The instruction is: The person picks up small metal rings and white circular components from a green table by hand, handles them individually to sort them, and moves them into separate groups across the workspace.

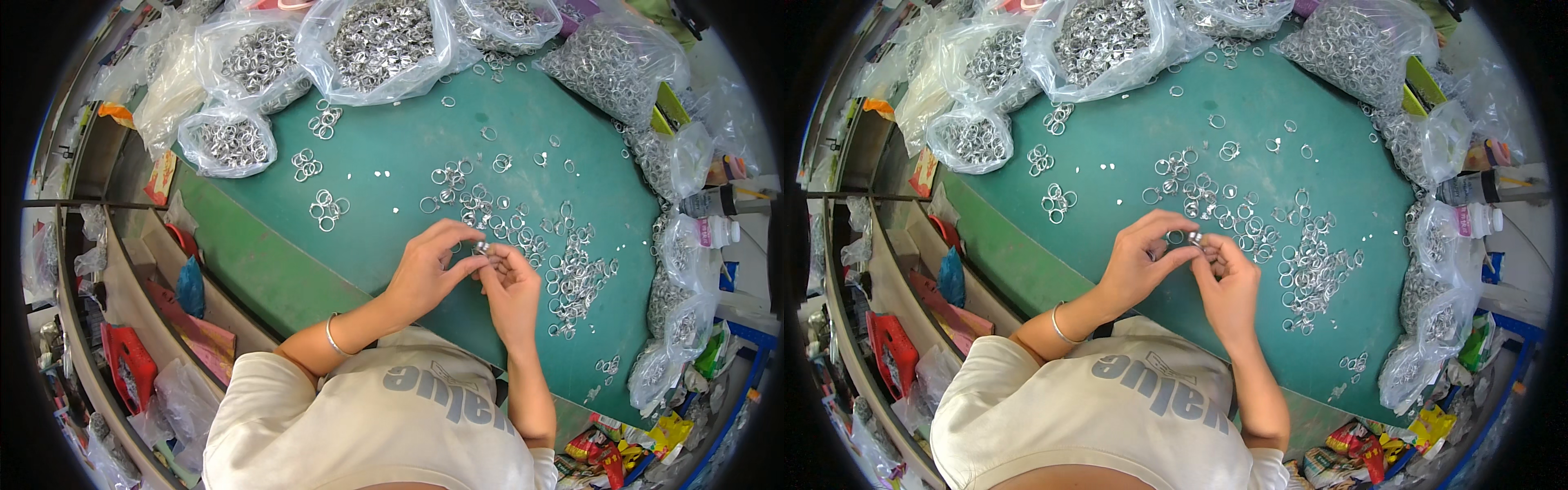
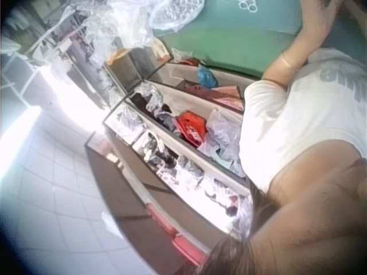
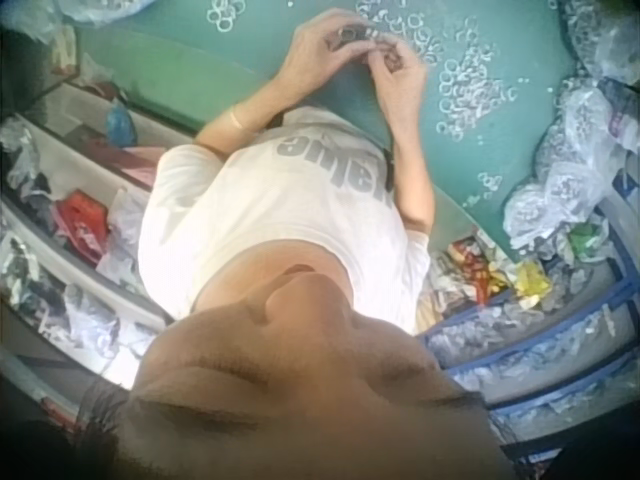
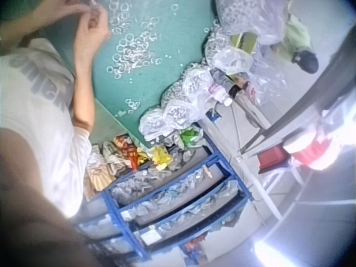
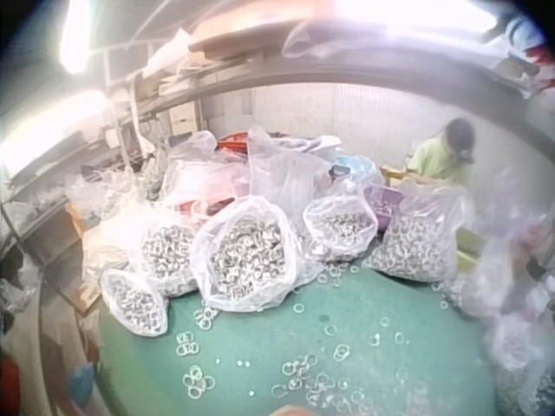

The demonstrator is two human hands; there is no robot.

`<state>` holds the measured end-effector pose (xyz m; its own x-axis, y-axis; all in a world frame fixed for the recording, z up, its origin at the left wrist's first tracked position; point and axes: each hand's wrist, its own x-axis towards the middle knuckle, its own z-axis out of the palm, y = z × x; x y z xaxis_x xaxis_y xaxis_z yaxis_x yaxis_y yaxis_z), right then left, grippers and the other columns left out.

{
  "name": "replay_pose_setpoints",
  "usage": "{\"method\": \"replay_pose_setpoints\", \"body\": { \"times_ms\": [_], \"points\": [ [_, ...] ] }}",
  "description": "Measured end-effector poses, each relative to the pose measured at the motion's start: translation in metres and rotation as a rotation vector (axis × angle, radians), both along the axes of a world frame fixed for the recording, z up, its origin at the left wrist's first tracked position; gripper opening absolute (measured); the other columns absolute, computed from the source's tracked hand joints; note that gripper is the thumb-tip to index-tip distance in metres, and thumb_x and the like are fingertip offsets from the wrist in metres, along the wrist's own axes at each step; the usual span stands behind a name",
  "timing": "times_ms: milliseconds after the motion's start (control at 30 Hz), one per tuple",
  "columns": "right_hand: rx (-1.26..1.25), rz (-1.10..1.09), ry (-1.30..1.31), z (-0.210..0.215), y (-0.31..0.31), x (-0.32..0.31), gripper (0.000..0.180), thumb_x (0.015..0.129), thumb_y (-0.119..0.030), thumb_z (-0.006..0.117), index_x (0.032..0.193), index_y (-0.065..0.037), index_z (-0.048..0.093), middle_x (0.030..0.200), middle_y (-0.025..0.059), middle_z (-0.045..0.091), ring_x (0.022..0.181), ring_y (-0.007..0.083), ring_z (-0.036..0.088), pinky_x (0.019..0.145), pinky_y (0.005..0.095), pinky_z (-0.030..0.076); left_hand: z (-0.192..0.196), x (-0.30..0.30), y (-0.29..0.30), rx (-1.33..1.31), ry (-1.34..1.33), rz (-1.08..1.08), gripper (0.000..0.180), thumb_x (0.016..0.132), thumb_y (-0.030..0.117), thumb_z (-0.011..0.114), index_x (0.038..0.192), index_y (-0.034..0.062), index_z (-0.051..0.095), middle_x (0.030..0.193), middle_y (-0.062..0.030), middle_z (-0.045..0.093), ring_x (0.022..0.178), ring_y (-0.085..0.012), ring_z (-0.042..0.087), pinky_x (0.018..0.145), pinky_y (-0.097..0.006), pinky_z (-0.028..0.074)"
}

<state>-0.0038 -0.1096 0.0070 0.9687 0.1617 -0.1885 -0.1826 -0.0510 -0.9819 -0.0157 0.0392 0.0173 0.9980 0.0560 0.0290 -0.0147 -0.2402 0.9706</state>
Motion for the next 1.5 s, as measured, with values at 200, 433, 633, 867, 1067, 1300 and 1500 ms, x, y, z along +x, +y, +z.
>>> {"method": "replay_pose_setpoints", "body": {
  "times_ms": [200,433,633,867,1067,1300,1500],
  "points": [
    [-0.071,0.005,-0.131,0.009,-0.004,-0.002,0.011,0.089,0.000,0.060,0.099,0.004,0.062,0.082,0.0034,0.064,0.070,0.0059,0.057,0.059,0.0207,0.046,-0.016,0.008,0.001,-0.155,-0.052,-0.054,0.024,0.082,0.003,0.069,0.106,0.0005,0.065,0.098,-0.0024,0.063,0.053,-0.0023,0.035,0.045,-0.021,0.030],
    [0.189,0.094,0.094,0.011,-0.017,0.003,0.013,0.093,-0.004,0.057,0.103,0.002,0.062,0.083,0.0032,0.064,0.069,0.0070,0.057,0.059,0.0184,0.042,-0.001,0.005,0.020,-0.239,0.293,-0.285,0.027,0.082,0.002,0.069,0.109,-0.0009,0.065,0.090,0.0000,0.062,0.053,0.0006,0.035,0.045,-0.021,0.028],
    [0.240,0.098,0.034,0.015,-0.013,-0.001,0.011,0.093,-0.004,0.055,0.100,0.002,0.061,0.089,0.0041,0.063,0.074,0.0085,0.057,0.062,0.0204,0.043,0.002,0.002,0.013,-0.218,0.213,-0.232,0.022,0.084,0.002,0.068,0.105,-0.0011,0.066,0.090,0.0016,0.061,0.054,0.0010,0.037,0.046,-0.020,0.028],
    [0.102,-0.022,-0.071,0.016,-0.004,-0.010,0.010,0.087,0.001,0.059,0.096,0.004,0.059,0.090,0.0081,0.060,0.074,0.0119,0.057,0.067,0.0231,0.045,-0.013,-0.006,0.002,-0.614,0.394,-0.132,0.015,0.092,0.009,0.060,0.101,-0.0018,0.064,0.089,0.0005,0.059,0.060,-0.0004,0.041,0.047,-0.018,0.030],
    [-0.422,0.077,-0.540,0.026,0.003,-0.013,0.013,0.085,0.006,0.058,0.097,0.003,0.057,0.090,0.0139,0.060,0.070,0.0198,0.060,0.061,0.0265,0.049,-0.019,-0.001,0.005,-1.259,0.741,-0.079,0.014,0.095,0.015,0.058,0.093,0.0010,0.060,0.075,0.0025,0.051,0.055,-0.0026,0.034,0.046,-0.019,0.028],
    [-0.420,-0.010,-0.667,0.021,0.011,-0.022,0.016,0.081,0.009,0.060,0.095,0.004,0.056,0.087,0.0143,0.060,0.068,0.0204,0.057,0.058,0.0293,0.047,-0.018,-0.011,-0.006,-1.526,0.652,-0.038,0.014,0.096,0.016,0.057,0.092,0.0020,0.057,0.068,0.0051,0.042,0.053,-0.0028,0.030,0.046,-0.019,0.027],
    [-0.129,0.052,-0.193,0.020,0.005,-0.029,0.012,0.087,0.002,0.059,0.098,0.006,0.055,0.088,0.0142,0.061,0.071,0.0160,0.060,0.053,0.0287,0.049,-0.008,-0.013,-0.010,-1.177,0.388,0.021,0.014,0.095,0.015,0.057,0.093,0.0017,0.058,0.070,0.0041,0.048,0.054,-0.0017,0.031,0.047,-0.019,0.026]
  ]
}}
